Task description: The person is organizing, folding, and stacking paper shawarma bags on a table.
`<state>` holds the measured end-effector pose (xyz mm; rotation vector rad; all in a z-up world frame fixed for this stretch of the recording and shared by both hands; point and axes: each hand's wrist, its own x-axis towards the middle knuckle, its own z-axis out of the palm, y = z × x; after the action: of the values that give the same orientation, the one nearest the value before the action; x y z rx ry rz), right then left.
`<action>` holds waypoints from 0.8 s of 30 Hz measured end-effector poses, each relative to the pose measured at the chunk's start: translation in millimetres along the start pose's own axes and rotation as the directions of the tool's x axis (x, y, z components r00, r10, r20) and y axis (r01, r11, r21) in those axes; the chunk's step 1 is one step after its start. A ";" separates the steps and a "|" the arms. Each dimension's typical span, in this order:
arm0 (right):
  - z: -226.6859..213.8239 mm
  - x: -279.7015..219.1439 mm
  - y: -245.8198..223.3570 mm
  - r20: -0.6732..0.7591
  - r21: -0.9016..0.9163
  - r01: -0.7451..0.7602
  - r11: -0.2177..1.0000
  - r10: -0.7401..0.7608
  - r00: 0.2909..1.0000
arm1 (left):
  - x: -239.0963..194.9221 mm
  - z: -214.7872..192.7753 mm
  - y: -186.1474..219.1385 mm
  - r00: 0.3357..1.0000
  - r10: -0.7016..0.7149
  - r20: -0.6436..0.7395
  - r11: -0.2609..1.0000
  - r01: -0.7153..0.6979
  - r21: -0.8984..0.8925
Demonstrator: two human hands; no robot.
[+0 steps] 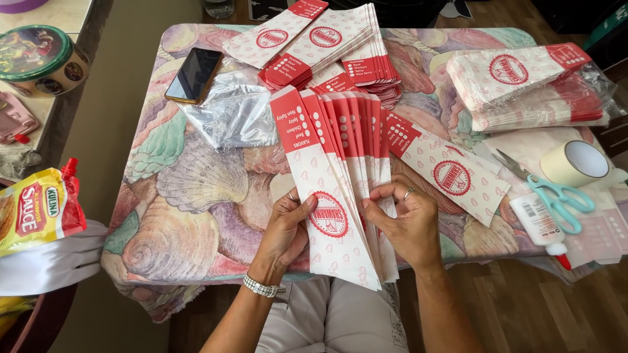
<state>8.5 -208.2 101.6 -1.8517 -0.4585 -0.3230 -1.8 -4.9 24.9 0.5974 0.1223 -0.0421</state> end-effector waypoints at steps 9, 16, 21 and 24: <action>3.2 -10.0 20.2 -0.011 0.164 -0.112 0.980 0.115 0.993 | -3.3 0.2 4.4 1.000 -0.003 -0.002 1.000 0.003 0.017; 2.6 2.1 -8.8 0.032 0.111 0.020 0.994 -0.024 0.999 | -6.1 -7.0 -5.8 1.000 -0.003 0.013 0.999 0.003 0.033; 4.1 6.1 -12.5 0.028 0.165 0.017 0.986 -0.022 0.999 | -5.4 0.3 -0.2 1.000 -0.001 0.017 0.999 0.000 0.048; 3.9 4.2 -8.8 0.033 0.188 0.003 0.982 -0.009 0.999 | -3.1 -6.7 -4.5 1.000 0.005 0.020 0.999 -0.006 0.043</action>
<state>8.1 -201.3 109.7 -1.6736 -0.5005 -0.2442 -5.9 -4.8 17.2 0.6400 0.1006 -0.0452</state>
